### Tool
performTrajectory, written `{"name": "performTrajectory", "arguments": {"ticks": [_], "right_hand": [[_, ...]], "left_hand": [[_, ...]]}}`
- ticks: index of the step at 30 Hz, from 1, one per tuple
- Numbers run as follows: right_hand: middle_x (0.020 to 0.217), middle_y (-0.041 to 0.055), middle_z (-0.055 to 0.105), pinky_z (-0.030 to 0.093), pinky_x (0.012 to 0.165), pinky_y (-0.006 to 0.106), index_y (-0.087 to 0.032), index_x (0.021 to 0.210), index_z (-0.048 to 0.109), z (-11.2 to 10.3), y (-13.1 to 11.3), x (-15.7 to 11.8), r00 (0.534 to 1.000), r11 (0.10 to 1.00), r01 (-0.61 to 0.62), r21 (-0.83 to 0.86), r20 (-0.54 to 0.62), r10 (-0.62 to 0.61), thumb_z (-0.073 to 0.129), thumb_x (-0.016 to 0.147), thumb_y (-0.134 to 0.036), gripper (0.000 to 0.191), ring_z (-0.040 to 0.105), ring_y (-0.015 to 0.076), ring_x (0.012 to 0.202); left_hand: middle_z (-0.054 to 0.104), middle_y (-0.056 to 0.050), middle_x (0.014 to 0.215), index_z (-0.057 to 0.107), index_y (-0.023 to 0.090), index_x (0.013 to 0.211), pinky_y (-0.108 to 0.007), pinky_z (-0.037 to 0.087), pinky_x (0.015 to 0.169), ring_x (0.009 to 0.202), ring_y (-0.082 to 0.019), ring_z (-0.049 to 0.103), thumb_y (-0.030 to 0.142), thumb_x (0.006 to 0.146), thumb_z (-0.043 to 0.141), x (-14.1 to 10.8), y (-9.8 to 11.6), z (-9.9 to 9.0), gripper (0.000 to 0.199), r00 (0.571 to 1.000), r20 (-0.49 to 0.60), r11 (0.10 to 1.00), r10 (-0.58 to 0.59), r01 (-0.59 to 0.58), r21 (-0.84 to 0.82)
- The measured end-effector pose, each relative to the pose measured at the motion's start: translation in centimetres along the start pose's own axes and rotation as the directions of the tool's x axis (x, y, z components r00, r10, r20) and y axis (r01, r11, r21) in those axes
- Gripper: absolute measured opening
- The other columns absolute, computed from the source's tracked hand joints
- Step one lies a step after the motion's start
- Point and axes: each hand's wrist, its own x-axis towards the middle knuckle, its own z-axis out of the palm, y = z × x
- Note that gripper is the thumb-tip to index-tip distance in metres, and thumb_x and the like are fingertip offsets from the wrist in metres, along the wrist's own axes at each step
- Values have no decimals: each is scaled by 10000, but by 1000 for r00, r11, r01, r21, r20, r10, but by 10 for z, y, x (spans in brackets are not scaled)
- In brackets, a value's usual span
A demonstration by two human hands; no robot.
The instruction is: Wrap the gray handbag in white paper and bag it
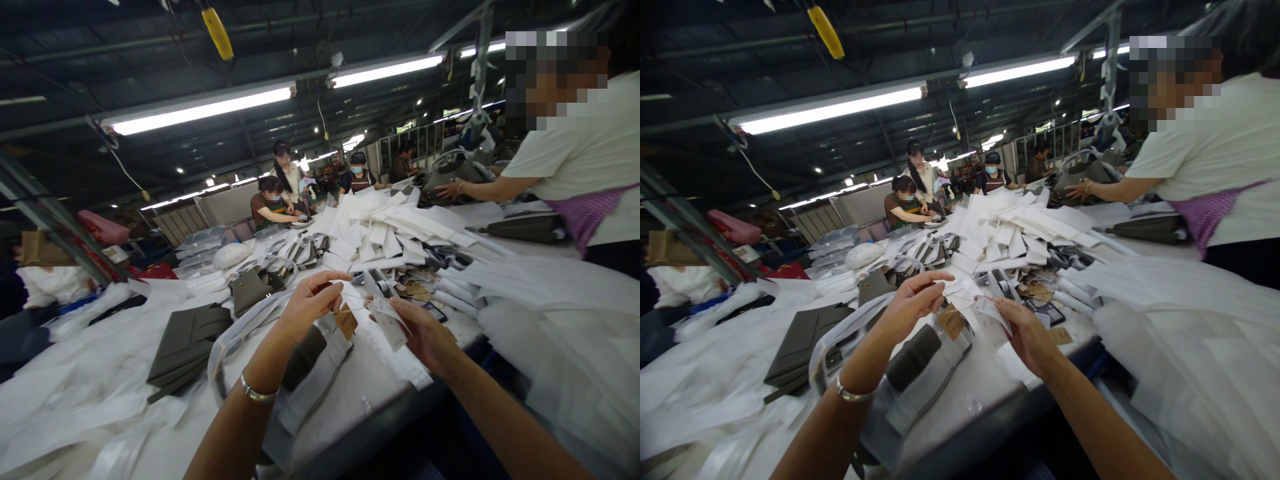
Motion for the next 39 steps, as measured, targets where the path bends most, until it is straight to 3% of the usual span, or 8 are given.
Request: {"name": "performTrajectory", "arguments": {"ticks": [7, 14, 22, 25, 28, 31, 34, 39], "right_hand": [[1206, 114, 701, 515, 1007, 443, -161, 1033, 755, -9, 7, 2, 976, 981, -173, 86, 148, 159, 587, 890, -379, 311, 674, 277, 1084], [1109, 88, 729, 561, 868, 312, -174, 1001, 754, -6, 20, -3, 954, 960, -264, 93, 175, 245, 674, 850, -376, 265, 702, 190, 902], [720, 7, 649, 517, 740, 294, -170, 768, 620, 1, 62, 4, 984, 976, -44, -214, 158, 79, 725, 786, -553, 398, 595, 135, 673], [996, 76, 704, 519, 900, 397, -206, 1016, 632, -3, 70, 9, 993, 941, 117, -317, 65, -102, 721, 765, -598, 474, 660, 235, 948], [1418, 109, 536, 341, 1148, 496, -274, 1373, 502, -1, 67, 3, 951, 844, 299, -446, 69, -300, 634, 843, -584, 627, 486, 291, 1325], [1494, 82, 464, 200, 1218, 522, -288, 1411, 496, 12, 64, -10, 924, 734, 375, -567, 166, -343, 673, 834, -506, 642, 342, 314, 1434], [1419, 99, 540, 295, 1179, 526, -275, 1324, 582, 28, 68, -18, 932, 718, 352, -600, 153, -330, 700, 809, -491, 571, 427, 349, 1370], [1091, 93, 701, 532, 947, 419, -254, 1052, 694, 42, 79, -21, 948, 810, 306, -501, 85, -306, 638, 835, -563, 382, 648, 308, 1038]], "left_hand": [[514, 17, 566, 704, 164, 1053, -205, 196, 457, 494, -71, 397, 379, 871, 674, -5, 5, -2, 283, 997, 71, 999, 17, -20, 41], [559, 3, 627, 704, 172, 1057, -187, 350, 529, 549, -78, 472, 363, 881, 686, -4, 2, 3, 260, 993, -29, 973, 113, -117, -199], [640, -33, 810, 698, 185, 1064, -237, 493, 713, 718, -118, 595, 359, 860, 721, -7, -3, 12, 269, 991, -93, 927, 91, -119, -356], [660, -52, 844, 698, 179, 1057, -248, 506, 741, 754, -133, 619, 367, 890, 684, -13, -5, 19, 252, 994, -80, 938, 72, -95, -332], [683, -73, 861, 702, 166, 1050, -267, 519, 762, 774, -151, 639, 379, 905, 661, -19, -9, 30, 261, 994, -98, 962, 56, -80, -263], [704, -98, 895, 708, 156, 1039, -290, 527, 788, 803, -175, 654, 388, 891, 671, -23, -15, 42, 279, 991, -125, 977, 45, -69, -202], [715, -115, 928, 714, 163, 1025, -305, 525, 812, 843, -198, 666, 408, 878, 677, -30, -18, 51, 288, 989, -133, 983, 56, -78, -165], [717, -103, 942, 720, 206, 1016, -274, 516, 736, 843, -202, 670, 432, 863, 690, -45, -18, 50, 275, 985, -172, 981, 19, -52, -188]]}}
